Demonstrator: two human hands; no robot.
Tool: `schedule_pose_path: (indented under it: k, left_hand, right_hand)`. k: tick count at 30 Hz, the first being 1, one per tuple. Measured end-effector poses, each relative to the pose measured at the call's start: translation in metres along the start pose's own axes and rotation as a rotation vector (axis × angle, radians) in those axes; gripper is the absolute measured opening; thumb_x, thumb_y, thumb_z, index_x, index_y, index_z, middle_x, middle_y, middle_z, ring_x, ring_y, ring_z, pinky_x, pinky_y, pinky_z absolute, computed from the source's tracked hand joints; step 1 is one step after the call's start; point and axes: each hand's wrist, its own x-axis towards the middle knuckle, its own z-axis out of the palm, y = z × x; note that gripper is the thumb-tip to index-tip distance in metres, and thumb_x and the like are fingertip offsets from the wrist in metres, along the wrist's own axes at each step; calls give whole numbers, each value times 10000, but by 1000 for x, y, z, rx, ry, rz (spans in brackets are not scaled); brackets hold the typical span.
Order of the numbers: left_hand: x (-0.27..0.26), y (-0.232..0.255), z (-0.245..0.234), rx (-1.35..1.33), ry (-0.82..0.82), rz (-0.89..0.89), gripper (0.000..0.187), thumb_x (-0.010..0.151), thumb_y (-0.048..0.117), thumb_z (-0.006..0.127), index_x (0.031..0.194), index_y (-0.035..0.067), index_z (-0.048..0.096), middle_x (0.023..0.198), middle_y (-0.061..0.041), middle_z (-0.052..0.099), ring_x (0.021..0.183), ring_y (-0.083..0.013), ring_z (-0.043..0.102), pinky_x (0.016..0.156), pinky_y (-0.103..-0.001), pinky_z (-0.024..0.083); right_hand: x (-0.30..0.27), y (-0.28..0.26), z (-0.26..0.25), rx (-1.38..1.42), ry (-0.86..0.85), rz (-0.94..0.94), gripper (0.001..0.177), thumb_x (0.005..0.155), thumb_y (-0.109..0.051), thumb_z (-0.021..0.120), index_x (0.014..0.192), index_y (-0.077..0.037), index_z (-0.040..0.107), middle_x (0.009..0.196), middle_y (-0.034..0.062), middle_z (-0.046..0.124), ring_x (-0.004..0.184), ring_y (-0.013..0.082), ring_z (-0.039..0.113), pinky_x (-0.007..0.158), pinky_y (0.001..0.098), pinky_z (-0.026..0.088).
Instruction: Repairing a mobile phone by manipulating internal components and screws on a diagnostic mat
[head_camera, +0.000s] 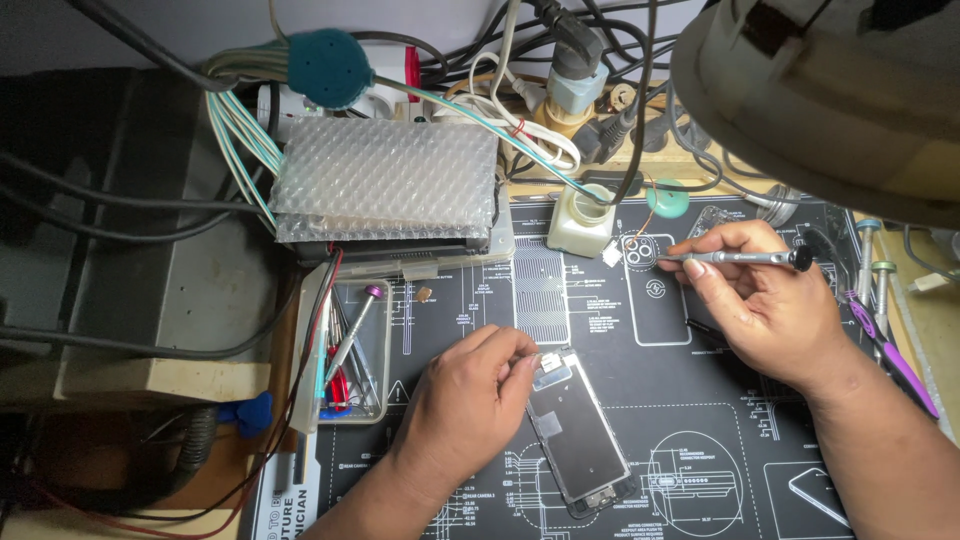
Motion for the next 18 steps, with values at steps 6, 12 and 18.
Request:
schedule_pose_path:
  k: [6, 12, 18]
  left_hand:
    - [2, 2, -3, -11, 2, -9, 64, 909, 177, 636, 917, 153, 695, 794, 38, 662, 577, -171, 617, 579, -359, 507]
    - [2, -2, -2, -57, 102, 8, 43, 889, 113, 657, 917, 110, 690, 791, -11, 680, 542, -148, 582, 557, -325, 500]
    - [4, -5, -8, -25, 142, -51, 33, 880, 120, 660, 887, 125, 692, 776, 6, 658, 575, -132, 594, 574, -302, 517]
  right_hand:
    - [-4, -6, -6, 40, -47, 30, 129, 986, -25, 563, 1087, -18, 483, 1121, 169, 747, 1007, 233, 793, 908, 302, 640]
    - [-4, -17, 4, -89, -157, 67, 150, 950, -148, 613, 1071, -61, 606, 1027, 49, 815, 920, 135, 816, 855, 258, 628]
    - [-2, -7, 5, -194, -192, -11, 174, 941, -198, 628, 1083, -100, 648, 1039, 10, 787, 909, 113, 756, 824, 251, 566]
